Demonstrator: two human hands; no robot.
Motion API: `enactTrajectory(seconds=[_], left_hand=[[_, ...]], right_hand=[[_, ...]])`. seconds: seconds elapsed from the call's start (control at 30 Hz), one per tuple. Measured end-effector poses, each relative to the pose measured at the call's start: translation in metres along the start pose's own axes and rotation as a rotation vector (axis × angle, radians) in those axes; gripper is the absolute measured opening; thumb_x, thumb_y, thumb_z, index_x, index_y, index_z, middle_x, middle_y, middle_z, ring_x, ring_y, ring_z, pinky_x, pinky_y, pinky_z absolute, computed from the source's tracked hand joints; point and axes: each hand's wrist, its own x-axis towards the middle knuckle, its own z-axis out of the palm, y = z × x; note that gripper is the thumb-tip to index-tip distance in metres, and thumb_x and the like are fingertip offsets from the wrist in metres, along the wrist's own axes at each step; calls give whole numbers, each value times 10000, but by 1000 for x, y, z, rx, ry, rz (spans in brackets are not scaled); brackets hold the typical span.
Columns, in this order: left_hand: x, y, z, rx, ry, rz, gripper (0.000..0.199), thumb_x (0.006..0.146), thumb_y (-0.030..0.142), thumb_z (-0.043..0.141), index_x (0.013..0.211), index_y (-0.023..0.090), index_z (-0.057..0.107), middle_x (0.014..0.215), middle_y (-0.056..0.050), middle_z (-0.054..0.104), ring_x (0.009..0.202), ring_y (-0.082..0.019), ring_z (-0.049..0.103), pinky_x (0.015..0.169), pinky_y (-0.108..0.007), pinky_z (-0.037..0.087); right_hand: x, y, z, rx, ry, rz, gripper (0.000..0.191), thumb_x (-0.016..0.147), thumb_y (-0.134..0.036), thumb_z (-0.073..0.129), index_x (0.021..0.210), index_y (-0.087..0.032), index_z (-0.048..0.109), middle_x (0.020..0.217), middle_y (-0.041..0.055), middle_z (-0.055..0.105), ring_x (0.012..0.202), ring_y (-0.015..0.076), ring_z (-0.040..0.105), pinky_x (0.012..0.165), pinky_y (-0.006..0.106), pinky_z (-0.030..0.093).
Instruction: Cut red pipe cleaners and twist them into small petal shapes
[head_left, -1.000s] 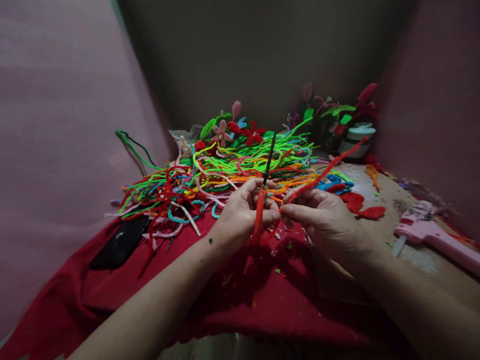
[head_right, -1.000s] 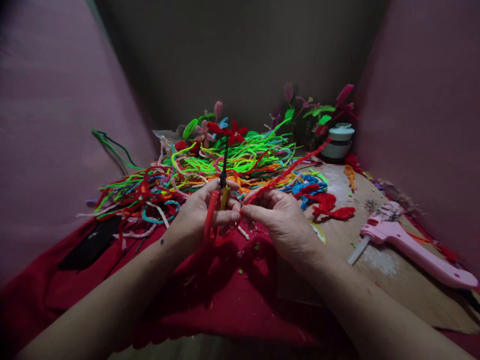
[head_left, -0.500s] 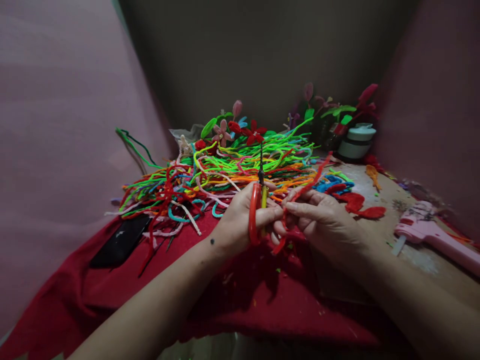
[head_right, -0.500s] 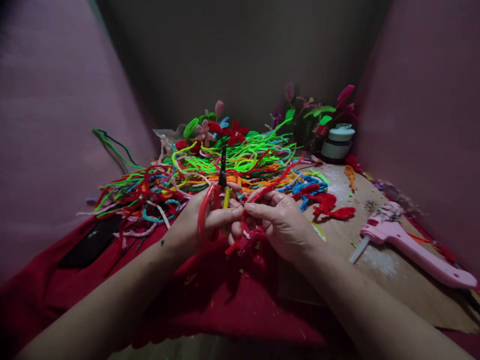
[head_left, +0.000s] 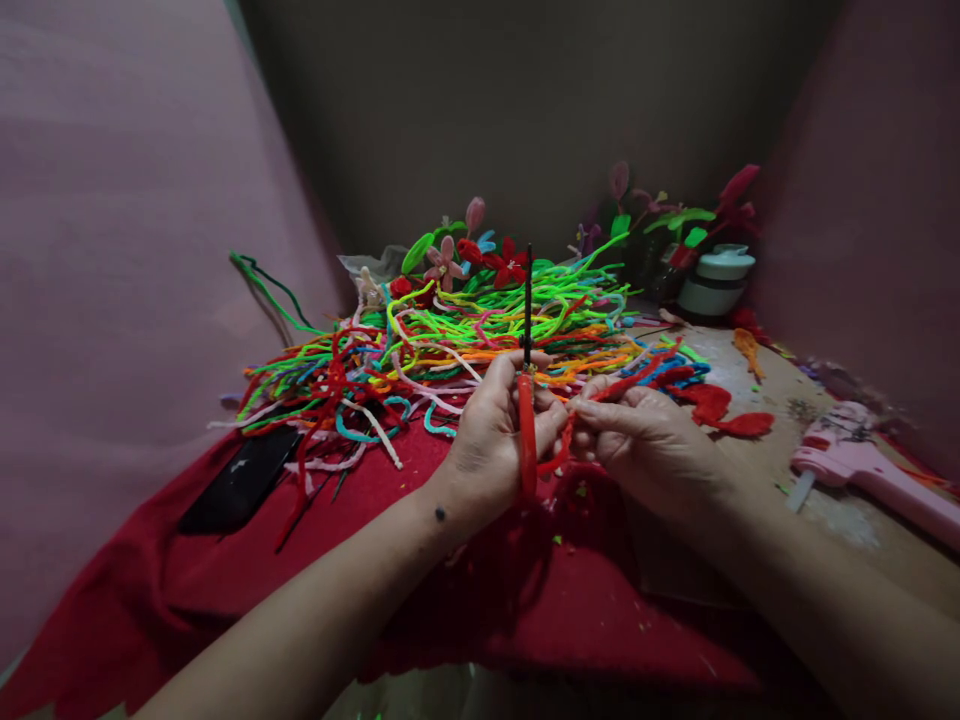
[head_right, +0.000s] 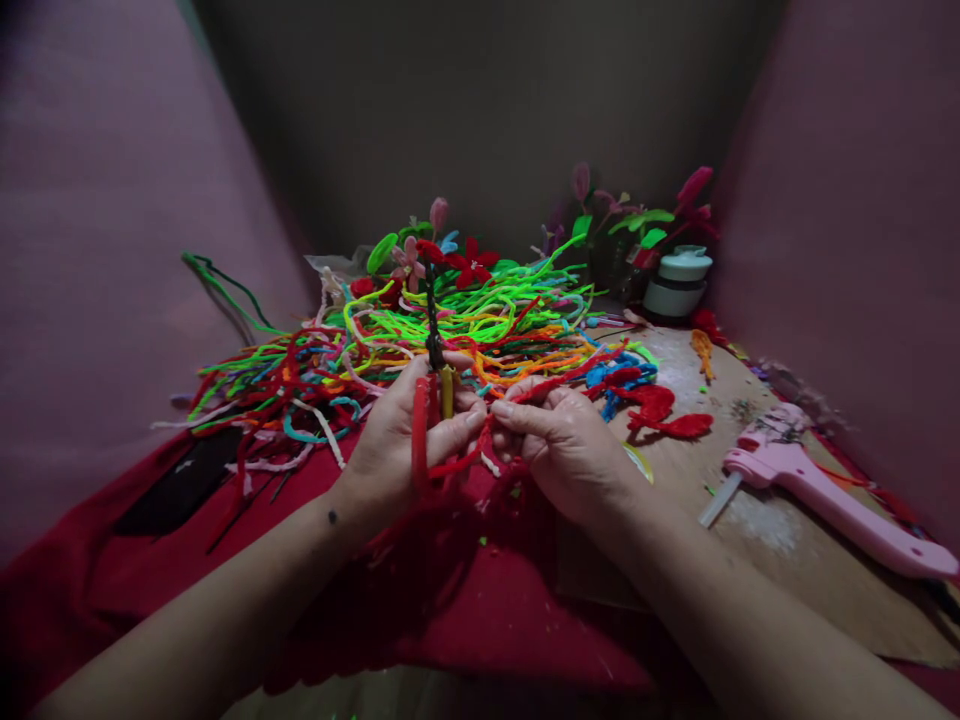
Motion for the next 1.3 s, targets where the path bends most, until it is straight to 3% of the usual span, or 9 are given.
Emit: enactTrajectory(seconds=[0.1, 0.23, 0.4, 0.53, 0.63, 0.77, 0.93, 1.13, 1.3], left_hand=[[3, -1, -5, 11, -21, -3, 365, 739, 206, 644, 1038, 209, 435, 680, 62, 542, 494, -57, 528, 476, -168, 431], [7, 0, -19, 120, -180, -57, 267, 785, 306, 579, 984, 198, 439, 597, 72, 497, 417, -70, 476, 405, -184, 393], [11, 1, -28, 560, -351, 104, 197, 774, 250, 551, 947, 171, 502, 721, 8, 536, 641, -121, 512, 641, -253, 465], [11, 0, -25, 733, -448, 169, 214, 834, 234, 424, 1018, 155, 500, 874, -58, 565, 732, -159, 511, 740, -319, 459], [10, -2, -23, 754, -420, 192, 212, 830, 230, 423, 1012, 167, 511, 832, -54, 568, 698, -163, 500, 723, -324, 463], [11, -12, -26, 725, -403, 258, 336, 789, 199, 479, 1123, 175, 495, 867, -66, 591, 761, -185, 541, 822, -365, 456], [13, -26, -28, 692, -337, 320, 390, 770, 191, 504, 1160, 192, 501, 977, -97, 620, 887, -229, 574, 878, -404, 445], [12, -23, -28, 843, -429, 284, 413, 800, 159, 442, 1212, 141, 462, 1105, -157, 575, 1024, -262, 549, 908, -448, 427], [14, -23, -31, 888, -411, 313, 439, 811, 150, 420, 1250, 155, 424, 1135, -147, 561, 1101, -256, 514, 944, -444, 410]], right_hand=[[1, -1, -1, -22, 6, -52, 147, 631, -183, 750, 694, -167, 618, 656, 5, 620, 553, 114, 577, 546, 255, 479], [1, -9, 1, -87, 79, -187, 158, 600, -215, 777, 661, -188, 634, 627, -7, 609, 545, 108, 567, 555, 256, 473], [0, -22, 3, -116, 134, -254, 156, 590, -197, 763, 642, -227, 618, 607, -14, 598, 554, 123, 551, 567, 284, 467], [1, -25, 3, -103, 163, -258, 172, 583, -177, 748, 643, -223, 594, 626, -14, 607, 571, 126, 561, 572, 283, 479], [2, -26, 1, -91, 168, -248, 181, 572, -172, 750, 649, -222, 593, 658, -8, 617, 600, 133, 575, 566, 277, 485], [4, -26, 0, -117, 161, -256, 153, 586, -171, 736, 646, -229, 608, 697, 2, 621, 619, 139, 569, 552, 275, 473], [3, -26, 0, -134, 157, -241, 130, 573, -164, 731, 585, -226, 617, 590, -8, 598, 518, 127, 534, 495, 278, 423], [2, -26, -3, -152, 111, -242, 99, 571, -156, 734, 579, -215, 655, 604, 7, 629, 546, 133, 558, 529, 284, 455], [3, -24, -4, -182, 159, -242, 117, 565, -147, 743, 576, -216, 650, 614, 8, 645, 558, 152, 593, 572, 317, 508]])
